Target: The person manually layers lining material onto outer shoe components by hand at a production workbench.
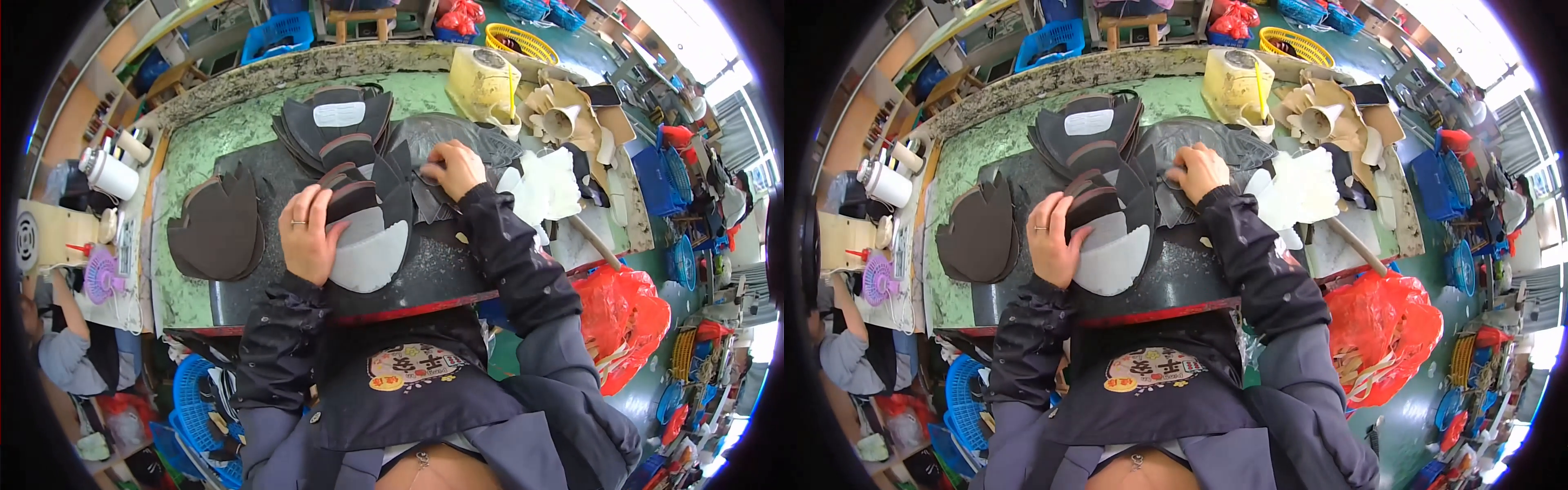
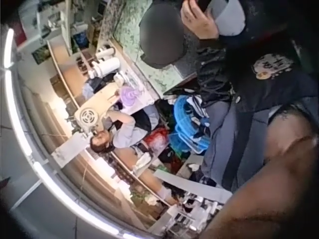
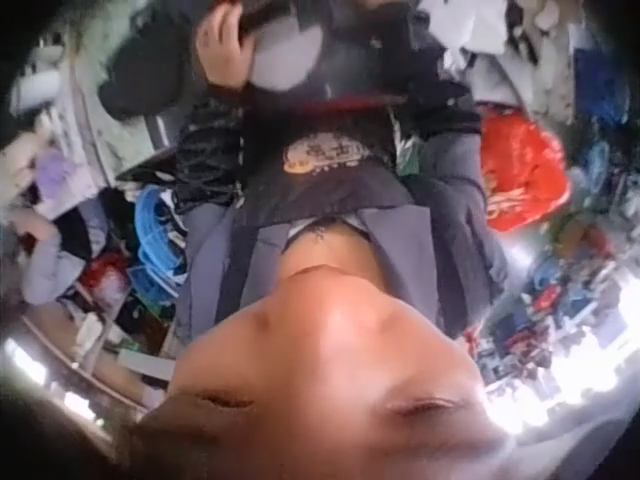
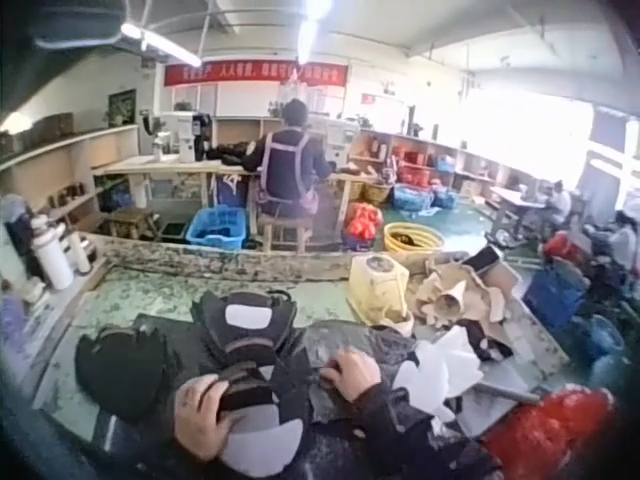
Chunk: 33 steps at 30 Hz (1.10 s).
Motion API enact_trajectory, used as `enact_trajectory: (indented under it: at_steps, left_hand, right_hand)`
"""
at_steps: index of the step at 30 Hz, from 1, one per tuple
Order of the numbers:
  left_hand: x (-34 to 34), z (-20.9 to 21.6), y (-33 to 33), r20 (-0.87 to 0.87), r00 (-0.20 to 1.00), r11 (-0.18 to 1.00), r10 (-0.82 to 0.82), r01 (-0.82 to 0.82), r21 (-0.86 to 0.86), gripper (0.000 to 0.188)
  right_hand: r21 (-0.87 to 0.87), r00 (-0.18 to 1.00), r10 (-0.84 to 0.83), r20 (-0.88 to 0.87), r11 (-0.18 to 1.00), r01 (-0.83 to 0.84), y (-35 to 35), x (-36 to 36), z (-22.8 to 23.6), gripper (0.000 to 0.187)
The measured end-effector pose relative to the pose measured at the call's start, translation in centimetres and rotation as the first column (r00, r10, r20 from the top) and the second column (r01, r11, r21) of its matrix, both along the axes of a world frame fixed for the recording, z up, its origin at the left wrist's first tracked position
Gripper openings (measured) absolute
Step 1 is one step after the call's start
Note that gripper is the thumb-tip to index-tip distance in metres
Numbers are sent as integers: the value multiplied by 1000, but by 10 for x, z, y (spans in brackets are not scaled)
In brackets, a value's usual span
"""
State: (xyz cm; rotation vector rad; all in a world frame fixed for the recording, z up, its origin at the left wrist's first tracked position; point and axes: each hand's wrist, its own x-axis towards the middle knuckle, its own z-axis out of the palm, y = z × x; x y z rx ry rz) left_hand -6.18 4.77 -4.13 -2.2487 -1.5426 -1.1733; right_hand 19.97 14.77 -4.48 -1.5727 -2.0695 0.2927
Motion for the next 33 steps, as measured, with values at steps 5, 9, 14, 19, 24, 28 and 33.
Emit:
enact_trajectory:
  at_steps: [5, 9, 14, 19, 24, 28, 33]
  left_hand:
    - [4, 23, -22, 556, 830, 867, -44, 309, -392, 46]
    - [20, 24, -6, 841, 172, 214, 513, 923, -319, 52]
    - [39, -7, -7, 550, 827, 695, -116, 463, -551, 18]
    - [47, 21, -48, 437, 886, 755, -157, 393, -525, 36]
    - [38, 37, -64, 381, 888, 666, -257, 448, -596, 45]
    - [32, 21, -69, 885, 457, 512, 91, 740, -435, 20]
    - [25, 34, -71, 673, 738, 552, 52, 540, -635, 20]
  right_hand:
    - [172, 991, 32, -128, 985, -10, -15, 25, 18, 14]
    - [-30, 867, 364, -341, 917, -397, -110, 13, 51, 7]
    - [-491, 773, -28, -633, 787, -374, -155, -15, 21, 27]
    - [-357, 508, -108, -854, 833, -422, -133, -54, 11, 12]
    - [-464, 401, -254, -880, 635, -617, -127, -47, 20, 13]
    - [-451, 390, -241, -889, 618, -645, -129, -49, 21, 11]
    - [-412, 534, -68, -843, 720, -559, -135, -55, 14, 10]
